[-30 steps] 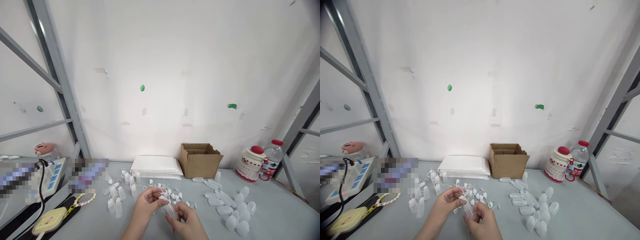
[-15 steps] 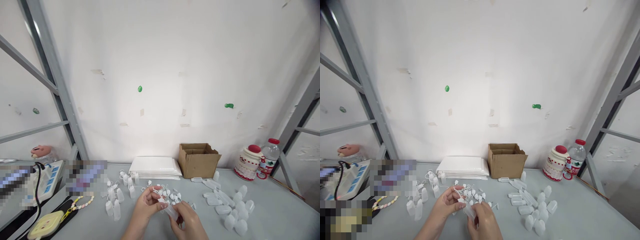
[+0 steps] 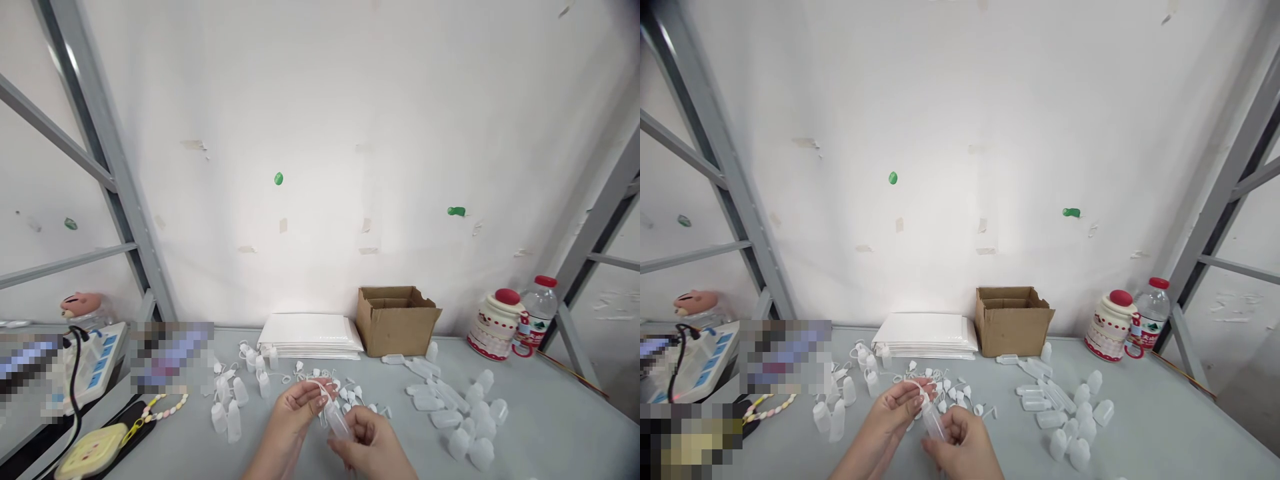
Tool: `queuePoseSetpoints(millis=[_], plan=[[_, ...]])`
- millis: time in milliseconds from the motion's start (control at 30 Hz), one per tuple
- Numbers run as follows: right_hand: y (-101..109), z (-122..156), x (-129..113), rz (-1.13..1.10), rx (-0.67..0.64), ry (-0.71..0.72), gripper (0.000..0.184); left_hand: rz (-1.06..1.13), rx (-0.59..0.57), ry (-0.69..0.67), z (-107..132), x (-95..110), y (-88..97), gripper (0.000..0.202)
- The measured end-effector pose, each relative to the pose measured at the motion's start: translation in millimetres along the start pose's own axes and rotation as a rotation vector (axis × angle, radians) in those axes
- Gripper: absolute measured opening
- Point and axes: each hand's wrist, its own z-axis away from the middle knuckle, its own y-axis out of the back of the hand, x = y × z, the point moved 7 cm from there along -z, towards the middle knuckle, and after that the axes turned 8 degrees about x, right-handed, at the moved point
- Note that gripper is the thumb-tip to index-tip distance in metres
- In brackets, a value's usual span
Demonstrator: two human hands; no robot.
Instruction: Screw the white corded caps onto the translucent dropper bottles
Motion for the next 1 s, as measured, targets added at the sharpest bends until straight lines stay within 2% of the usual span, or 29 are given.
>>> queuePoseSetpoints(millis=[67,133,233,433,533,633,800,900,1000], plan=[[-7.6,-2.6,5.7,-0.127,-0.102,-0.071,0.032,0.004,0.003,0.003,1.5,1.5,-0.8,0.036],[-9.7,-5.7,9.1,-0.195,-0.124,-0.084,0.04,-0.002,0.003,-0.012,2.0,3.8,-1.0,0.035],[-4.7,-8.6,11.0,-0.193,-0.058,-0.05,0.043,-0.024,0.006,-0.035,2.0,6.3,-0.5,0.035],[4.4,-4.2,5.6,-0.03,0.052,0.053,0.028,-0.053,-0.049,-0.071,2.4,3.9,-3.2,0.029],[6.0,-2.6,1.8,-0.016,0.087,0.078,0.028,-0.074,-0.043,-0.091,1.3,1.5,-2.2,0.03],[-0.6,-1.3,0.6,-0.129,-0.01,-0.023,0.036,-0.101,-0.063,-0.105,1.6,2.2,-3.1,0.029],[-14.4,4.2,-8.3,-0.48,-0.236,-0.197,0.043,-0.098,-0.085,-0.106,4.8,7.5,-4.7,0.025],[-15.1,5.5,-6.0,-0.617,-0.241,-0.295,0.043,-0.101,-0.07,-0.115,6.5,9.6,-5.2,0.025],[-12.3,4.6,-3.4,-0.677,-0.193,-0.313,0.038,-0.116,-0.049,-0.131,6.4,10.2,-5.4,0.026]])
